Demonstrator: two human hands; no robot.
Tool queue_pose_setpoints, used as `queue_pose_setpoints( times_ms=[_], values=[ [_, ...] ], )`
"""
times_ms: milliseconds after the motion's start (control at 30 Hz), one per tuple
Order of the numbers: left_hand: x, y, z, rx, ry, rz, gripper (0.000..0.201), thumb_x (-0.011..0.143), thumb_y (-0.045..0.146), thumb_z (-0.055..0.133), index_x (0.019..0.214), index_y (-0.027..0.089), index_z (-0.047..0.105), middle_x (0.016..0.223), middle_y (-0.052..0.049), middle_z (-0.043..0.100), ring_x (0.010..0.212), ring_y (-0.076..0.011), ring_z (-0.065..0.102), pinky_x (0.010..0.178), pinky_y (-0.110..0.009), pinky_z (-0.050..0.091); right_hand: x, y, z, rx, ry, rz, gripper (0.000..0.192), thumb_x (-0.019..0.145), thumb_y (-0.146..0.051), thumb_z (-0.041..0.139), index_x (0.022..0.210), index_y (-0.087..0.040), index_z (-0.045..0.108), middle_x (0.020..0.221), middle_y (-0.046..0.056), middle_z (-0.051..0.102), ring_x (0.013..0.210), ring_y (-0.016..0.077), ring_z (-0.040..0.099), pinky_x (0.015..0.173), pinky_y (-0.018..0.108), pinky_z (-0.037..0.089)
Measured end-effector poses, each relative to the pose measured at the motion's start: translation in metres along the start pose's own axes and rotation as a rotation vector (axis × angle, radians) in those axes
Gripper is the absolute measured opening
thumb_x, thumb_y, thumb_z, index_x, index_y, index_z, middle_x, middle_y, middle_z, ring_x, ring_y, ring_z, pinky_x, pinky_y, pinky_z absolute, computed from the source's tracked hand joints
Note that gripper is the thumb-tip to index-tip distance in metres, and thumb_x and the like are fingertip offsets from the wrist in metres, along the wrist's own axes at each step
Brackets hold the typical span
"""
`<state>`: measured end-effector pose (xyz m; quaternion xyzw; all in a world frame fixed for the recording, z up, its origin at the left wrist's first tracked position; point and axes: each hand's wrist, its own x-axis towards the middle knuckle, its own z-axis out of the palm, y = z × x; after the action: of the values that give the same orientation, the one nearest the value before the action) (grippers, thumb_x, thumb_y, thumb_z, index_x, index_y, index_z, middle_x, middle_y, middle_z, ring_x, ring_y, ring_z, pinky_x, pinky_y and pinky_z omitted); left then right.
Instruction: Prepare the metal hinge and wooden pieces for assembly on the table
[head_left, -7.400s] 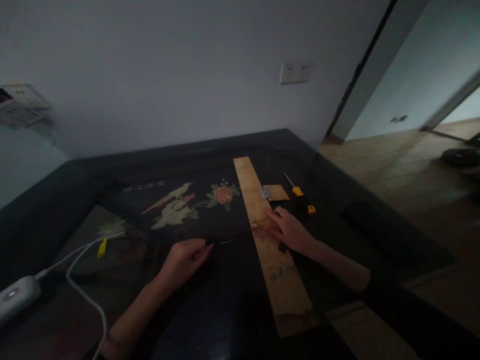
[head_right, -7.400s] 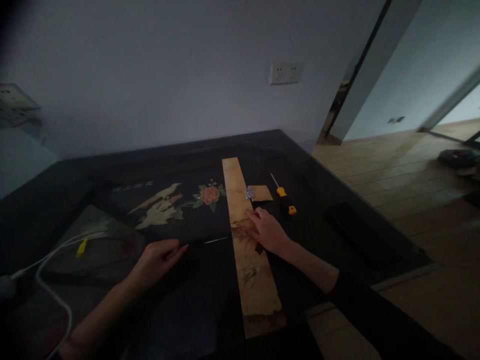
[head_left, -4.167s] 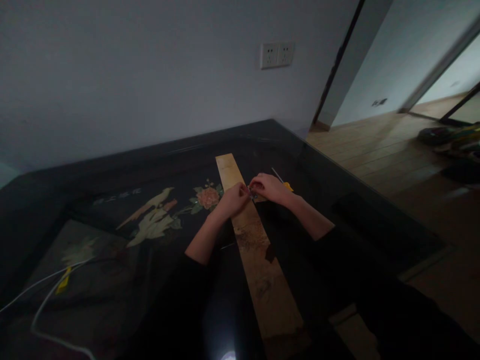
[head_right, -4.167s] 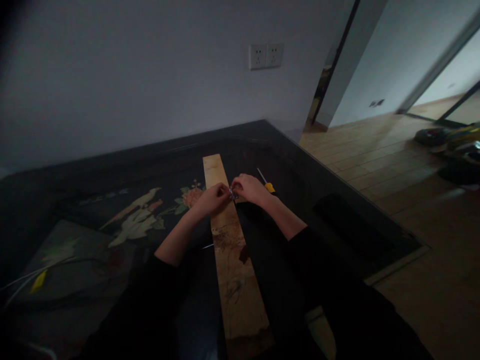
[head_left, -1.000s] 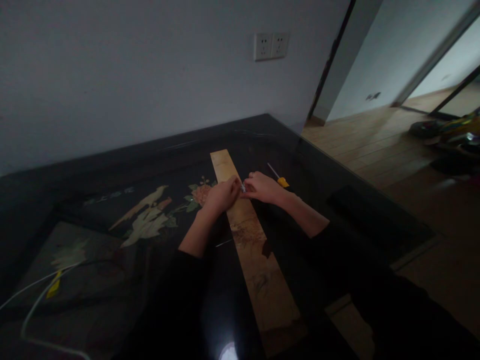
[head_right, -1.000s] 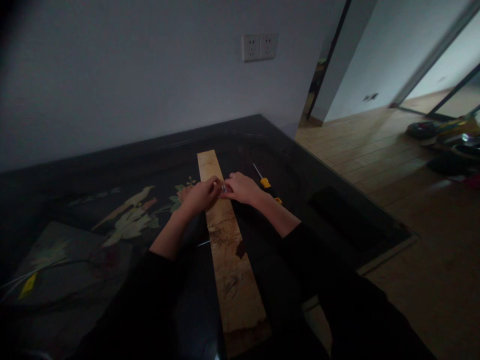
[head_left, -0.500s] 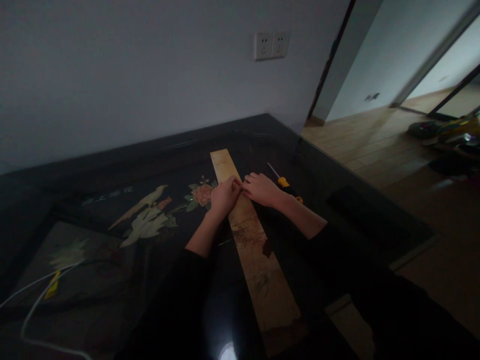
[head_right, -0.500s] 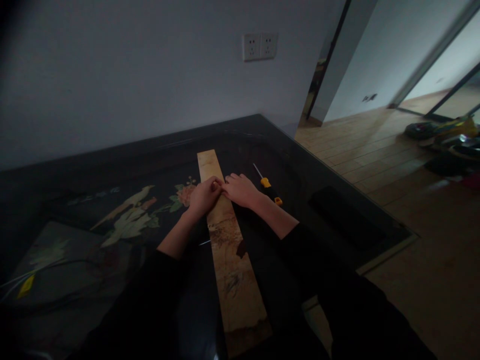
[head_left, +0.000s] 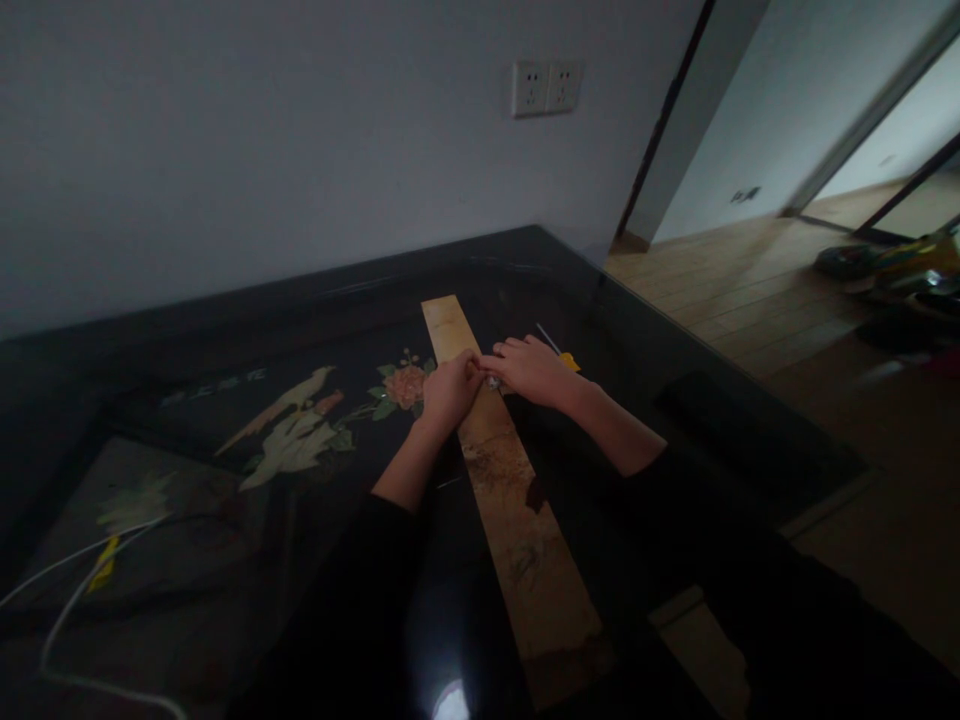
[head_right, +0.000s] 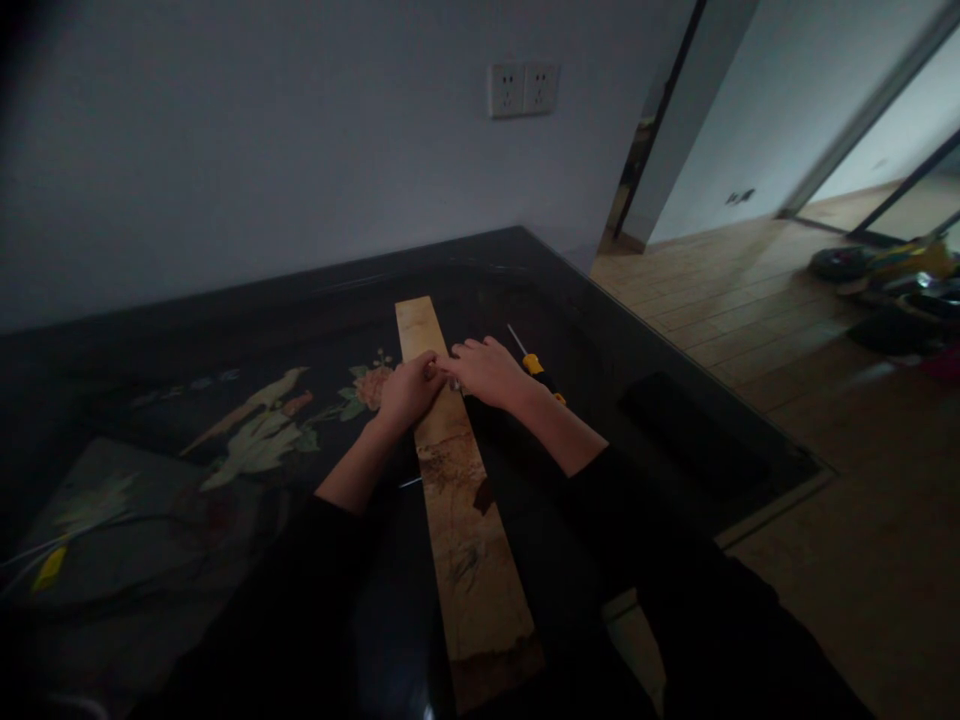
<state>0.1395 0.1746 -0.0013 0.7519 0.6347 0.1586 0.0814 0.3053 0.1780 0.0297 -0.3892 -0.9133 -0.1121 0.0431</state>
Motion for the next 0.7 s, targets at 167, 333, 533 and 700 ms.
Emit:
queue_pose_setpoints(
  times_ms=[167,333,533,700],
  values=[
    [-0.001,-0.001,-0.002,-0.085,-0.004,0.008,0.017,0.090,0.034,0.052,0.101,0.024,0.062,0.089,-0.007,0.070,0.085,-0.0257,0.065,0.068,-0.029,0.041,0.002,0.001,-0.009,0.074,-0.015,0.053,0.024,0.100,-0.030,0.043,0.112,-0.021,0.062,0.103,0.008,0.065,0.096,0.0213,0.057,0.069,0.031,0.027],
    [0.009,-0.003,-0.007,-0.548,-0.024,-0.028,0.006,0.082,0.019,0.057,0.086,0.019,0.063,0.073,-0.002,0.061,0.073,-0.0181,0.057,0.069,-0.027,0.040,0.004,0.008,-0.014,0.329,-0.029,0.134,0.020,0.097,-0.027,0.046,0.101,-0.017,0.062,0.097,0.007,0.066,0.088,0.0177,0.057,0.069,0.027,0.029],
    [0.016,0.004,-0.016,-0.835,-0.194,-0.018,0.016,0.086,0.016,0.048,0.076,0.014,0.061,0.067,-0.001,0.060,0.061,-0.0105,0.054,0.062,-0.022,0.044,0.003,0.013,-0.021,0.782,0.017,0.076,0.014,0.092,-0.026,0.053,0.091,-0.014,0.061,0.078,0.001,0.060,0.071,0.0114,0.052,0.066,0.023,0.033],
    [0.010,0.008,-0.021,-1.327,-0.518,-0.162,0.018,0.087,0.009,0.048,0.079,0.013,0.063,0.069,-0.003,0.063,0.061,-0.0088,0.060,0.070,-0.022,0.051,0.002,0.012,-0.018,0.828,-0.017,0.097,0.014,0.090,-0.025,0.055,0.085,-0.014,0.062,0.074,0.001,0.060,0.068,0.0108,0.050,0.064,0.023,0.032]
  ],
)
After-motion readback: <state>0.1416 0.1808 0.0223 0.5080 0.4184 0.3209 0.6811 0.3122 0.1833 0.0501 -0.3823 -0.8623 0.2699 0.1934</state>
